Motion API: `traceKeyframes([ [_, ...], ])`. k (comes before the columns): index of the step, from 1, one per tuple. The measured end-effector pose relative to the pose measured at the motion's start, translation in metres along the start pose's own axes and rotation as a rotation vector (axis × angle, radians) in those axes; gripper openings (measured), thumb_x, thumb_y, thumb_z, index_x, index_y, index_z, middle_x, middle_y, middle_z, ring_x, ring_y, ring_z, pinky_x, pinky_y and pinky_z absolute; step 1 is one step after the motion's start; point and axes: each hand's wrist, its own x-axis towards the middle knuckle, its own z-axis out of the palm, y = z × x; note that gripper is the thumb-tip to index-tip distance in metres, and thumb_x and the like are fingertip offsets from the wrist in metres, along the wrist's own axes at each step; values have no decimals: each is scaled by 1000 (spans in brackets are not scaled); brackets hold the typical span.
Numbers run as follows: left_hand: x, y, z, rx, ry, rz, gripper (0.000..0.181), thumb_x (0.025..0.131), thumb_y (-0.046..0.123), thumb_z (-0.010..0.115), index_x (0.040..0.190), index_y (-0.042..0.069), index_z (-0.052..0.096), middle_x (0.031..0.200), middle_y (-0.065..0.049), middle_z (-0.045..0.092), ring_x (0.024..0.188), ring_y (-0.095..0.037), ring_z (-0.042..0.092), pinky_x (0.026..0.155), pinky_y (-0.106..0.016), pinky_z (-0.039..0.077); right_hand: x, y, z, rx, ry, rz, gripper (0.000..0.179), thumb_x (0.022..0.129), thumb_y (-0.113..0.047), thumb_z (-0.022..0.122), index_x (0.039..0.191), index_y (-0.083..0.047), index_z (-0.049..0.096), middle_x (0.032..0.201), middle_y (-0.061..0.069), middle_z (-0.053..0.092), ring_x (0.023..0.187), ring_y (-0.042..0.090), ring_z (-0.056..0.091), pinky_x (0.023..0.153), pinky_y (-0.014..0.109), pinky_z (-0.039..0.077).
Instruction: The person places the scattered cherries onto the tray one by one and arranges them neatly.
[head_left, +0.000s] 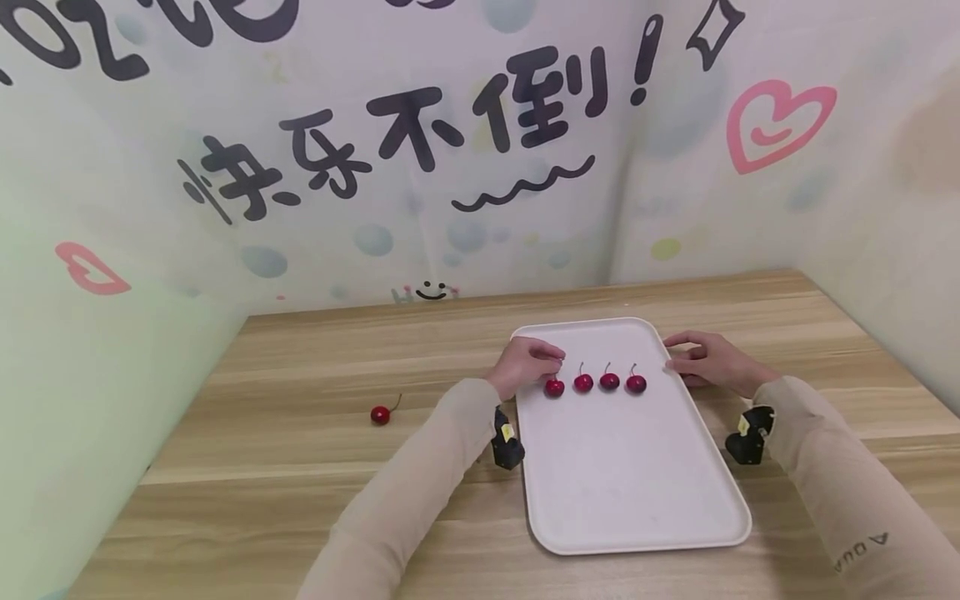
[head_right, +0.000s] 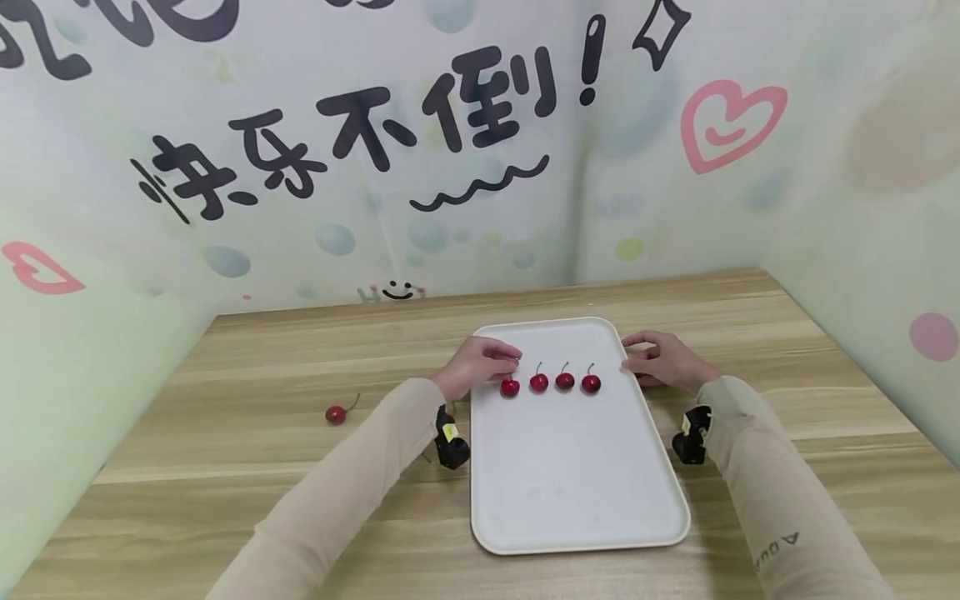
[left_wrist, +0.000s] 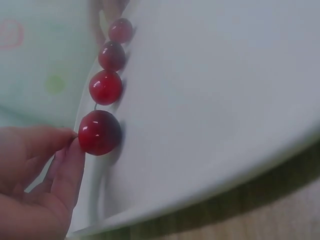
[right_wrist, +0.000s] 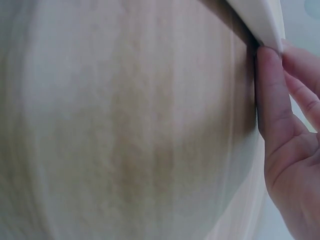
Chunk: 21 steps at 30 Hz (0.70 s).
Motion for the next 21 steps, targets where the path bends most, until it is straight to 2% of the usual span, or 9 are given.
traceKeyframes([
  [10,0,2,4,85,67,-7,16,81,6,62,96,4,66,81,-3,64,70,-11,57,66,-20,46,-1,0,-1,3,4,-1,55,85,-16,60,128,7,33,102,23,54,83,22,60,74,35,49],
  [21,5,0,8,116,79,10,13,78,3,64,91,1,67,77,-4,63,65,-10,57,62,-18,46,0,0,-1,-5,11,12,54,86,-15,59,128,8,33,103,25,54,83,21,59,73,34,50],
])
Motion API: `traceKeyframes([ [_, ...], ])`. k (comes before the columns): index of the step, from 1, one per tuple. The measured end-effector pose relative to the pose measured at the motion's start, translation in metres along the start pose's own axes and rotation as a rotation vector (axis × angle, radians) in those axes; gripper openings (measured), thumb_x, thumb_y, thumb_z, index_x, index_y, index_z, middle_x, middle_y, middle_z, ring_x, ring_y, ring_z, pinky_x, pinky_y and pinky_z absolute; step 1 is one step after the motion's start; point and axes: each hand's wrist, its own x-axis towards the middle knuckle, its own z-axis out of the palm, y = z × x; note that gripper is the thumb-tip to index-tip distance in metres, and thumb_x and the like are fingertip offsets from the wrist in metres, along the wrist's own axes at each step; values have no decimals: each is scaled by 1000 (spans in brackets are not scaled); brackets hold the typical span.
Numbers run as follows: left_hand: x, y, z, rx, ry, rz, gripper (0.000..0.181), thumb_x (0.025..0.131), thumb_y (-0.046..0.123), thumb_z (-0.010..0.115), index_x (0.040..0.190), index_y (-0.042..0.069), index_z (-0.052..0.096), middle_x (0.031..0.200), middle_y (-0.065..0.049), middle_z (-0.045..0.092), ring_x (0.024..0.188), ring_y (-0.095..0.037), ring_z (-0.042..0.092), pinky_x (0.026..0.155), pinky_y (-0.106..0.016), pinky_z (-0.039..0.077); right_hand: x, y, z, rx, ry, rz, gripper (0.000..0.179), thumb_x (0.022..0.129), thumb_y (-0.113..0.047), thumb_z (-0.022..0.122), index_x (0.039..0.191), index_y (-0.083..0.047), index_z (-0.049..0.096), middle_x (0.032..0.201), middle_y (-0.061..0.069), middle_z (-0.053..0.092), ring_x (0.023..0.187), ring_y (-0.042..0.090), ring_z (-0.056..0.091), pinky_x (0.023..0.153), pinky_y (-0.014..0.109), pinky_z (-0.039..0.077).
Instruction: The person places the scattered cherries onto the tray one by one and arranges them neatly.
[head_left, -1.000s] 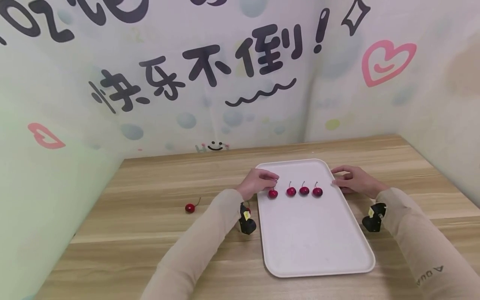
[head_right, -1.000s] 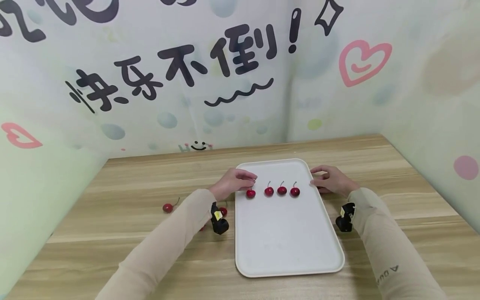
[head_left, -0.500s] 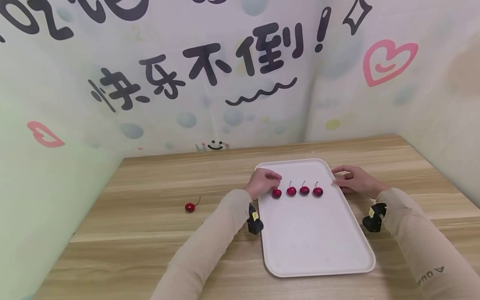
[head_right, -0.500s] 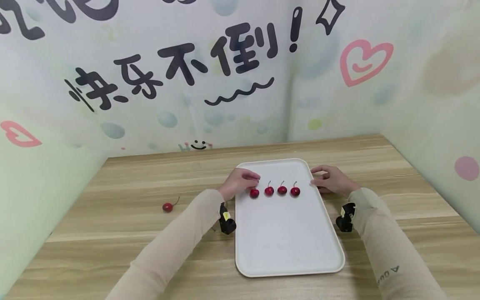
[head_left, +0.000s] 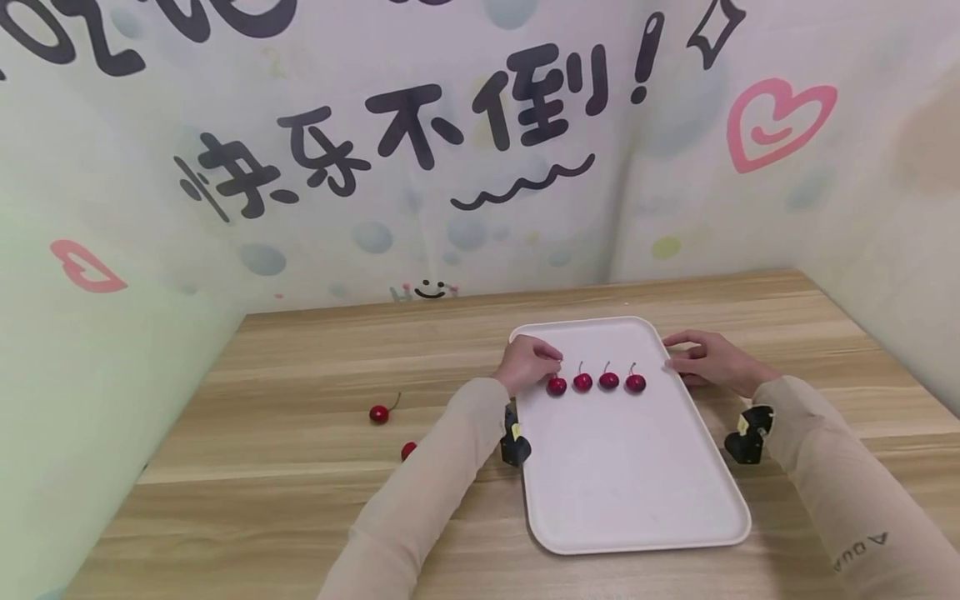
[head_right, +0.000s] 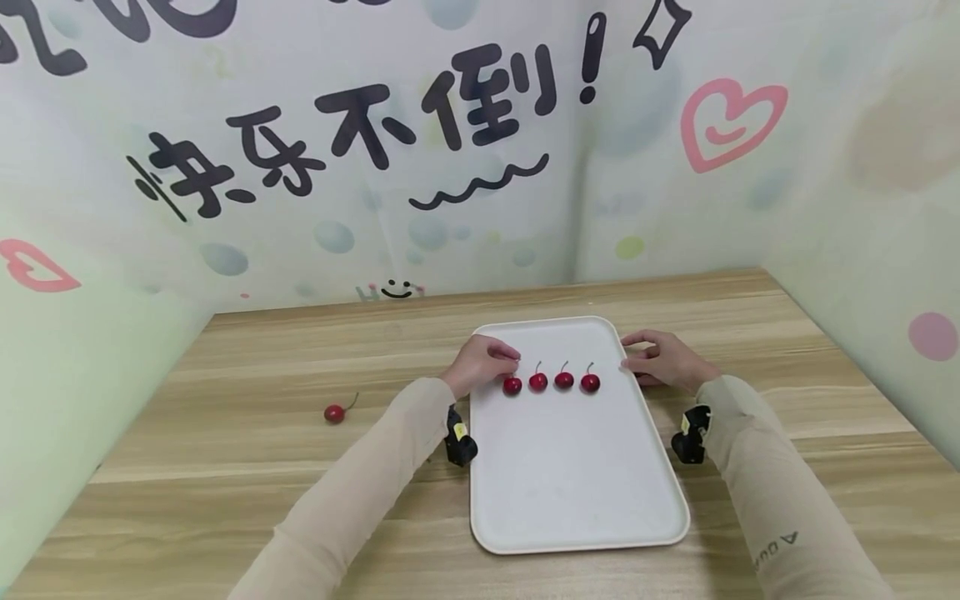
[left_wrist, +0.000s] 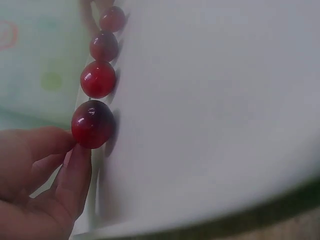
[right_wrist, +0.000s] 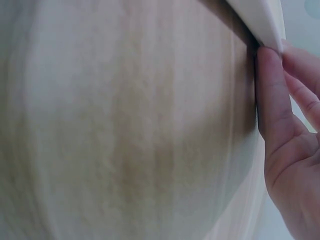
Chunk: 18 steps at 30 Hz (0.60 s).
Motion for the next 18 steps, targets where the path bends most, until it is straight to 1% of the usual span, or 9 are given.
traceKeyframes([
  [6,0,-1,-2,31,15,-12,12,78,6,65,90,3,68,78,-3,63,67,-10,57,62,-19,45,0,-1,0,-3,-2,-16,53,86,-14,59,127,8,34,100,22,55,82,21,59,72,33,50],
  [11,2,-2,-2,49,26,-22,11,78,8,65,88,5,68,77,-2,63,66,-10,56,61,-19,45,-1,-1,0,20,-11,-39,54,85,-13,59,127,9,34,100,23,54,83,22,60,73,34,49],
  [18,3,-1,0,49,13,-52,11,78,8,66,88,3,68,77,-3,62,66,-11,57,61,-20,46,-1,-2,0,5,-5,-15,53,86,-14,58,127,8,34,100,22,55,82,21,59,73,33,50],
])
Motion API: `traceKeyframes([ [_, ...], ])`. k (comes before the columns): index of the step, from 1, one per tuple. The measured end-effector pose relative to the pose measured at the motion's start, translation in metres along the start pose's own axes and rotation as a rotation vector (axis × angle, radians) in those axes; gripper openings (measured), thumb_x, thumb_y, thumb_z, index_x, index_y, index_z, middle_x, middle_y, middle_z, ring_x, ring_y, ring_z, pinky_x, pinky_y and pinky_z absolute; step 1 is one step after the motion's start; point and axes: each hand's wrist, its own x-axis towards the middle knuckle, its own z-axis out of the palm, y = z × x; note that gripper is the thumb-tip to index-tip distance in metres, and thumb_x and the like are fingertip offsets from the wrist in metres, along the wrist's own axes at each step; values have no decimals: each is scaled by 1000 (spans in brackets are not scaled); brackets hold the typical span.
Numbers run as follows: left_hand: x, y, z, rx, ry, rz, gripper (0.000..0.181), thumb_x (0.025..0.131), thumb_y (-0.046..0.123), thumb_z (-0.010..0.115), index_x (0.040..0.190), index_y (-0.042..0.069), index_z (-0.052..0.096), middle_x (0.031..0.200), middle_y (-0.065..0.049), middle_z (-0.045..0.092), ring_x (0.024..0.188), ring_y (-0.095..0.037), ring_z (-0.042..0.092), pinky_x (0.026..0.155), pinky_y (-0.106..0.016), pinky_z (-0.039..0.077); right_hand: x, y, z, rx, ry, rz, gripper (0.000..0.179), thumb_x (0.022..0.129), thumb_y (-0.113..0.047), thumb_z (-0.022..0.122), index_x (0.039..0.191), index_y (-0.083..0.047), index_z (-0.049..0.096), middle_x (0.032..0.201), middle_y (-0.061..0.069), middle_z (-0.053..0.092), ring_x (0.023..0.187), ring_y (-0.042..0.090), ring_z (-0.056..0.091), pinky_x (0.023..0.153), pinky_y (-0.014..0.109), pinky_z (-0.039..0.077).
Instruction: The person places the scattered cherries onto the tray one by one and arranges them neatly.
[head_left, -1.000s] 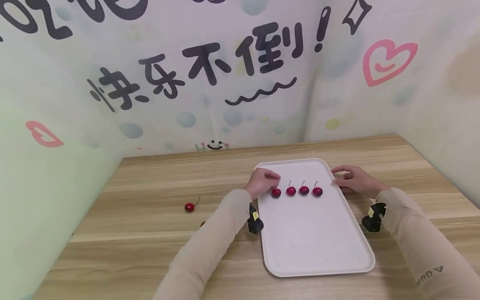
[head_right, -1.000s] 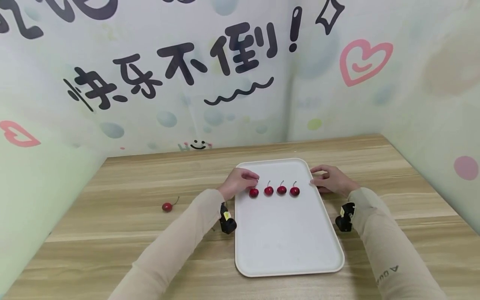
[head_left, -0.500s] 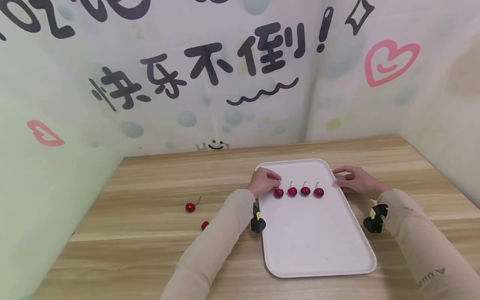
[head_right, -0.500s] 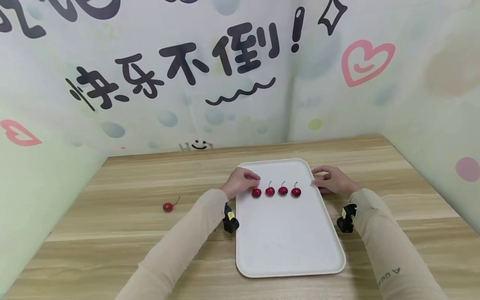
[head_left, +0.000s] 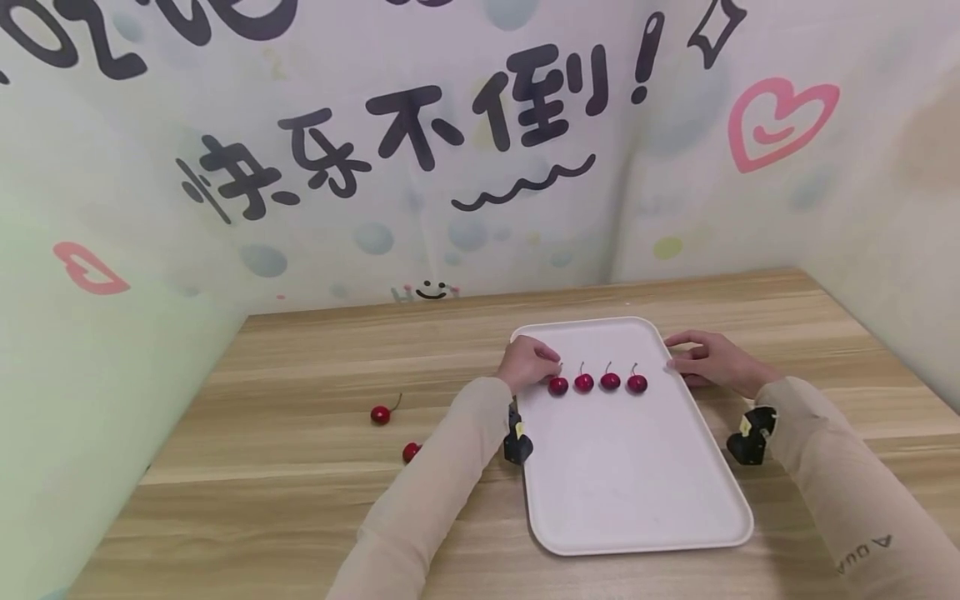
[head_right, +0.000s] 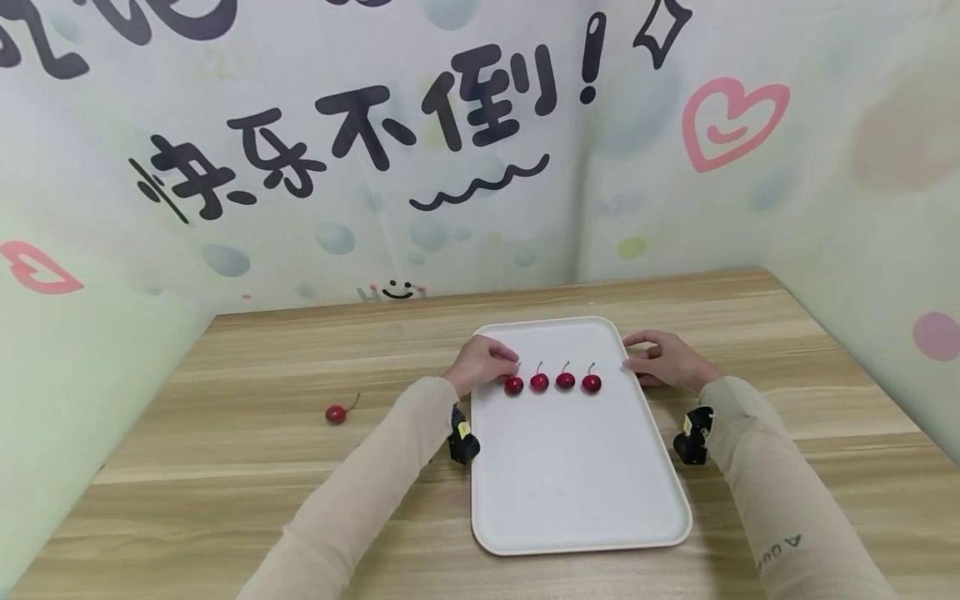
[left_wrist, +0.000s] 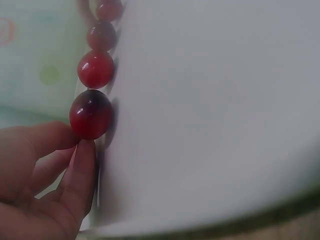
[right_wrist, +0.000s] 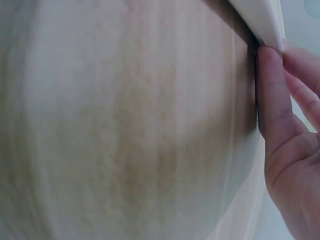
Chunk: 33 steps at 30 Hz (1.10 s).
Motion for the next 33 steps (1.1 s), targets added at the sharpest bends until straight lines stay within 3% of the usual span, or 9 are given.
traceKeyframes([
  [22,-1,-1,-1,53,0,16,9,80,10,64,85,4,69,76,-3,62,65,-11,56,60,-18,45,1,-1,1,-30,10,21,55,85,-17,59,128,7,34,103,24,54,83,21,58,74,34,49],
  [33,-2,0,-2,25,0,18,10,81,9,63,87,3,68,78,-3,62,66,-11,57,61,-19,46,1,-1,1,-23,12,27,55,85,-16,59,128,7,34,104,25,54,83,22,59,74,34,49],
])
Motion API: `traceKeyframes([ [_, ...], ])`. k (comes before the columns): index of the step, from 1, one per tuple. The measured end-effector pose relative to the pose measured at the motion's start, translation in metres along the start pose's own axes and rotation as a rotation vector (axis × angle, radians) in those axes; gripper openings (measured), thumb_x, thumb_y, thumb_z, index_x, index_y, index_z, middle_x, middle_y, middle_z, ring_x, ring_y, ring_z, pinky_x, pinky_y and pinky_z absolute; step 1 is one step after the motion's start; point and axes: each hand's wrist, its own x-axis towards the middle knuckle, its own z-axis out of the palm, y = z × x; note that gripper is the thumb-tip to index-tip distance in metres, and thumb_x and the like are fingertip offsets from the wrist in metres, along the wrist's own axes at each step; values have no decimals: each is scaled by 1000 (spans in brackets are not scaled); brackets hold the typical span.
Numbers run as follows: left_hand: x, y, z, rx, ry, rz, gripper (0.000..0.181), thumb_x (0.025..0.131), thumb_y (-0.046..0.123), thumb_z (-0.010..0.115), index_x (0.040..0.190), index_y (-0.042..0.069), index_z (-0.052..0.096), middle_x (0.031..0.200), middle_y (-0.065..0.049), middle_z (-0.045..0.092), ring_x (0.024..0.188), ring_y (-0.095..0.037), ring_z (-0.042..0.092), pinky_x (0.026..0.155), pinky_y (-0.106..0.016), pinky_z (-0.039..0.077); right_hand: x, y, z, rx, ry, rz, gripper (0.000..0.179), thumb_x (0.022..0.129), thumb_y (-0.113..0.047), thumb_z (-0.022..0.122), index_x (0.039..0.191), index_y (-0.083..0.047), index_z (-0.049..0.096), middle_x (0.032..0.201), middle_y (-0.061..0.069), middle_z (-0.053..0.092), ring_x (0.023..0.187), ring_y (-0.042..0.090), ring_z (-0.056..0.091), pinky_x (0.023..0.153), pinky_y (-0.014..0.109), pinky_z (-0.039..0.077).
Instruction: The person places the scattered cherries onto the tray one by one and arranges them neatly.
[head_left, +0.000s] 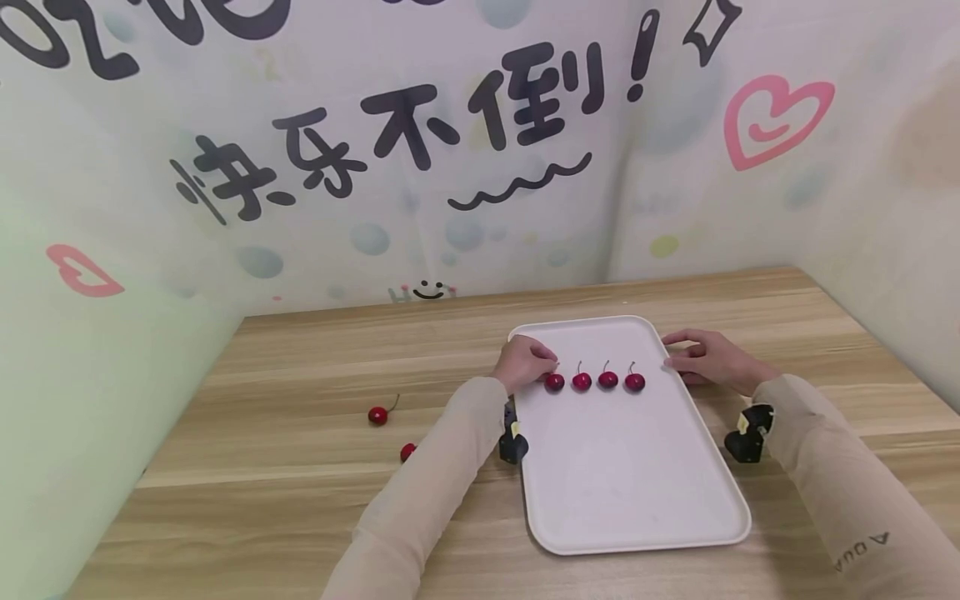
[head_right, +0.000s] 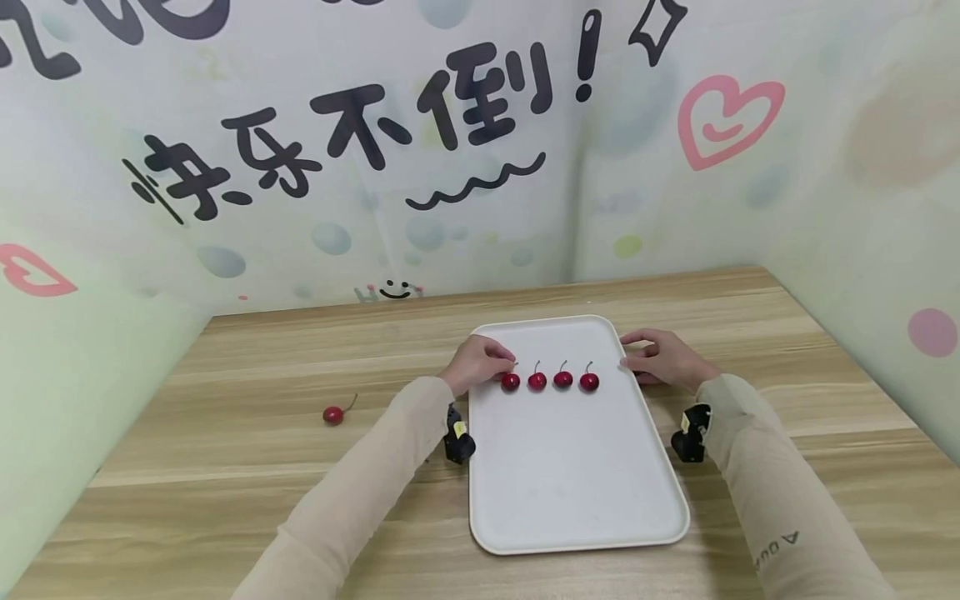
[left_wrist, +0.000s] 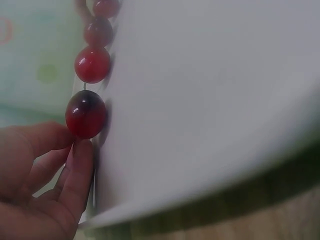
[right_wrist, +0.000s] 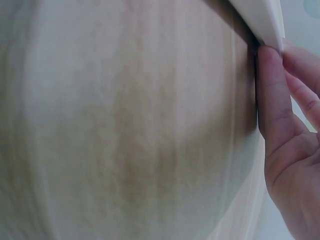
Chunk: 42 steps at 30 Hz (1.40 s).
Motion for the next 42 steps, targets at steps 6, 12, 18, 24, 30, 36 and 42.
traceKeyframes([
  [6,0,5,-10,-7,0,16,12,82,10,63,91,4,67,78,-3,62,68,-12,56,64,-19,47,1,-1,0,-4,0,2,55,85,-17,59,128,7,34,103,25,54,82,22,59,74,34,49],
  [12,-4,10,-28,-27,-58,71,18,84,13,60,98,3,64,86,-4,62,75,-14,58,67,-21,48,2,1,0,-6,-1,-1,55,85,-17,59,128,7,34,104,25,53,83,22,60,74,34,49],
  [18,-19,7,-54,35,-92,107,20,86,17,58,101,4,63,90,-5,61,81,-20,58,72,-30,49,1,3,0,-4,-1,-7,56,85,-18,60,128,7,34,103,24,54,82,21,60,74,34,49],
  [24,-35,-9,-78,27,-91,92,21,86,17,58,101,4,63,91,-7,61,83,-26,57,70,-34,49,2,3,-1,-15,-3,-10,57,85,-19,60,128,6,34,102,24,55,82,21,59,74,34,49],
  [30,-48,-34,-91,32,-101,29,22,85,17,59,101,4,63,90,-7,61,82,-22,57,70,-32,49,2,4,-2,-3,-9,-22,55,85,-17,59,128,7,34,101,23,53,81,22,59,73,34,49],
  [36,-65,-50,-96,72,-144,23,21,82,17,62,99,6,64,89,0,62,79,-15,56,68,-27,47,1,5,-1,25,-23,-32,56,85,-16,60,127,8,33,99,22,54,82,21,60,73,33,49],
  [42,-87,-62,-98,84,-215,15,21,83,18,61,101,7,63,93,0,60,83,-16,54,71,-30,46,1,3,-2,6,-21,-35,55,85,-17,60,128,7,34,100,21,55,82,22,60,74,34,49],
])
